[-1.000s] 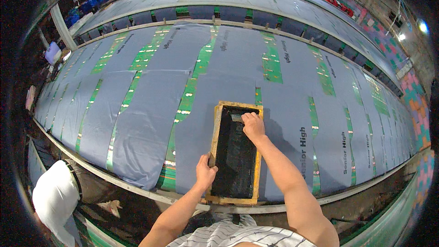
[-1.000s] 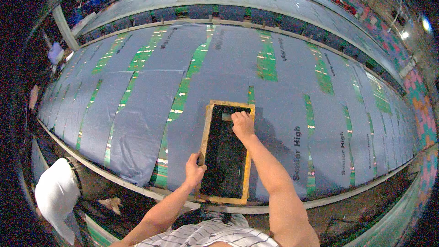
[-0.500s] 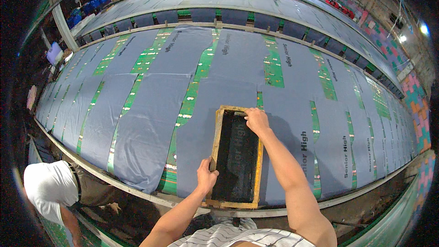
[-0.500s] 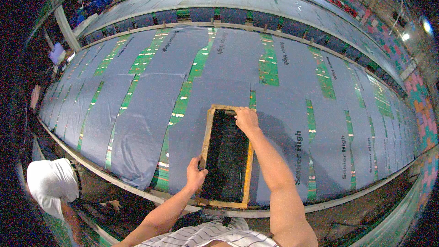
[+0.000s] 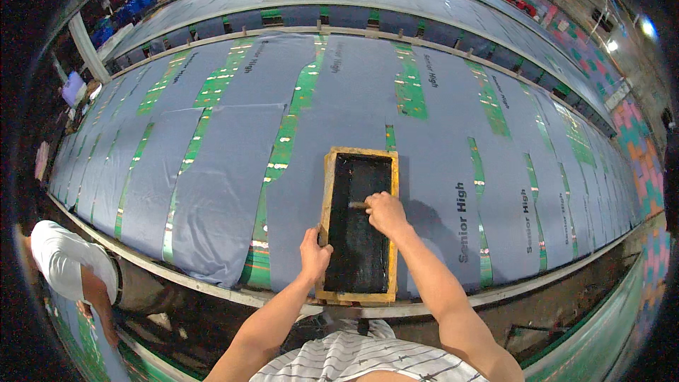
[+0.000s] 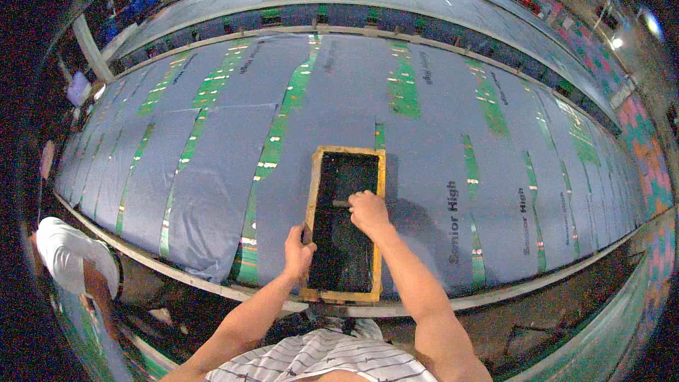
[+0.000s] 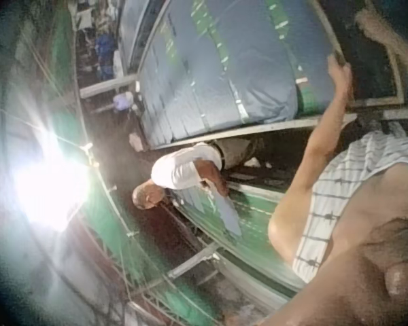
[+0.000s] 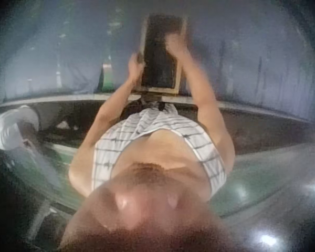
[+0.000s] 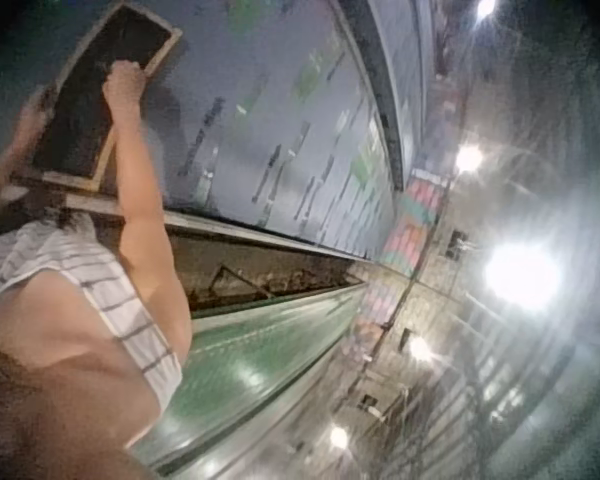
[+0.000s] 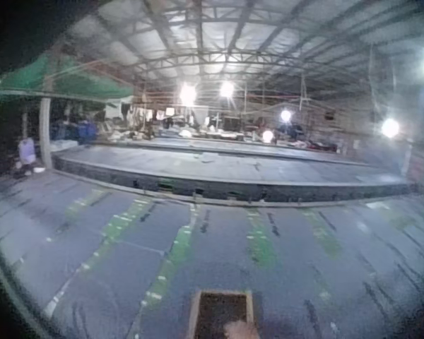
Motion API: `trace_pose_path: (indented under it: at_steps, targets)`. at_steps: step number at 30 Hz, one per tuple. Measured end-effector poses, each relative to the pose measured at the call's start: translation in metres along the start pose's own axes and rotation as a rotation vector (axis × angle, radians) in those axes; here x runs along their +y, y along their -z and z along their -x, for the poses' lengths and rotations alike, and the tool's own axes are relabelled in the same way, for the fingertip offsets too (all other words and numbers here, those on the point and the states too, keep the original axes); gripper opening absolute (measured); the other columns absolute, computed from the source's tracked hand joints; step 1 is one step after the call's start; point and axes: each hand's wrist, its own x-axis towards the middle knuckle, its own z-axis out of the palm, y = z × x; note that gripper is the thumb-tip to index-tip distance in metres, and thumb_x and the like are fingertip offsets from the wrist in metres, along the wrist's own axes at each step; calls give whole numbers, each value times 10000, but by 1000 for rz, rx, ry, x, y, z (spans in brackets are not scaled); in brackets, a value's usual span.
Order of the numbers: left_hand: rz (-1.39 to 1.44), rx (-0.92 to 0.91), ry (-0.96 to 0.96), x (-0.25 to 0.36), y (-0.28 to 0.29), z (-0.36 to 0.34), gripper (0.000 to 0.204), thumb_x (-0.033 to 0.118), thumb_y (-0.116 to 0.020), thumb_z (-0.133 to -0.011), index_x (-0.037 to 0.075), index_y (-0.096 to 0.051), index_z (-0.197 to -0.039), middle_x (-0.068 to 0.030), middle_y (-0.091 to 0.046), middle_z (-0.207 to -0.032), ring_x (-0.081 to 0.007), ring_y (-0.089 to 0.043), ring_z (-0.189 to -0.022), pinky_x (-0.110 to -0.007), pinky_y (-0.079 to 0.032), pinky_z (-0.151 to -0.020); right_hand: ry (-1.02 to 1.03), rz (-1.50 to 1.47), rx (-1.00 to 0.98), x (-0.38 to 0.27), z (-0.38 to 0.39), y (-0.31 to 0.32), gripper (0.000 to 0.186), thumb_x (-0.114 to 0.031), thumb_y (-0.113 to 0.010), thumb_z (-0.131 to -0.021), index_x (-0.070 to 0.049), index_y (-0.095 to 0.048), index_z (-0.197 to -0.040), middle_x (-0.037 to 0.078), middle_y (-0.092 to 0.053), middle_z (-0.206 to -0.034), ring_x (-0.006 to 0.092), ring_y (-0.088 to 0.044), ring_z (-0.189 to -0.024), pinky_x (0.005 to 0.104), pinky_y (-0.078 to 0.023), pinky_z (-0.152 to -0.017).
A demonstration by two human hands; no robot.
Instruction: The person uses a squeegee to spread ink across a screen printing frame placed on a padded surface. They repeatedly pull the squeegee to distribute the ink evenly, then briefly walk to a nearby table to pick up a small container and return to the frame to continue spreading the ink.
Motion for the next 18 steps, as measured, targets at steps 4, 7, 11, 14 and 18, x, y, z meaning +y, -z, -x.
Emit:
trace_pose_path:
  at_steps: [4, 7, 11, 14, 18]
  targets:
    - [5, 10, -29, -8, -2, -1, 605, 21, -677, -748, -68, -559, -1334, -214, -599, -1187, -413, -605, -1126, -446, -481, -995, 11, 3, 14, -32, 58, -6, 191, -71, -726, -786, -58, -693, -974, 96, -687, -989, 310, -632, -983, 448, -551, -833]
    - [-9, 15, -52, -8, -3, -1, 602, 28, -679, -750, -65, -560, -1332, -216, -602, -1186, -417, -603, -1128, -448, -479, -997, 19, -6, 10, -52, 103, -10, 254, -66, -739, -741, -63, -677, -988, 81, -675, -1017, 299, -620, -1001, 444, -540, -848]
    - [29, 24, -55, -10, -4, 0, 600, 33, -680, -750, -65, -564, -1330, -223, -605, -1199, -417, -600, -1139, -441, -479, -998, 31, -38, 46, -79, 163, -23, 324, -83, -726, -720, -47, -671, -1038, 81, -671, -1078, 291, -610, -1031, 446, -517, -906]
    - [14, 14, -70, -11, -5, -1, 616, 30, -679, -747, -74, -558, -1341, -221, -605, -1214, -414, -600, -1146, -434, -479, -999, 43, -6, 70, -93, 199, -40, 398, -128, -717, -740, -30, -673, -1123, 94, -667, -1148, 276, -605, -1110, 452, -500, -967]
    - [-35, -2, -43, -13, -3, -1, 638, 22, -679, -744, -87, -548, -1359, -204, -607, -1205, -391, -607, -1141, -413, -487, -991, 79, -19, 68, -102, 220, -40, 456, -163, -678, -800, -7, -644, -1227, 123, -630, -1266, 283, -576, -1184, 475, -463, -1017]
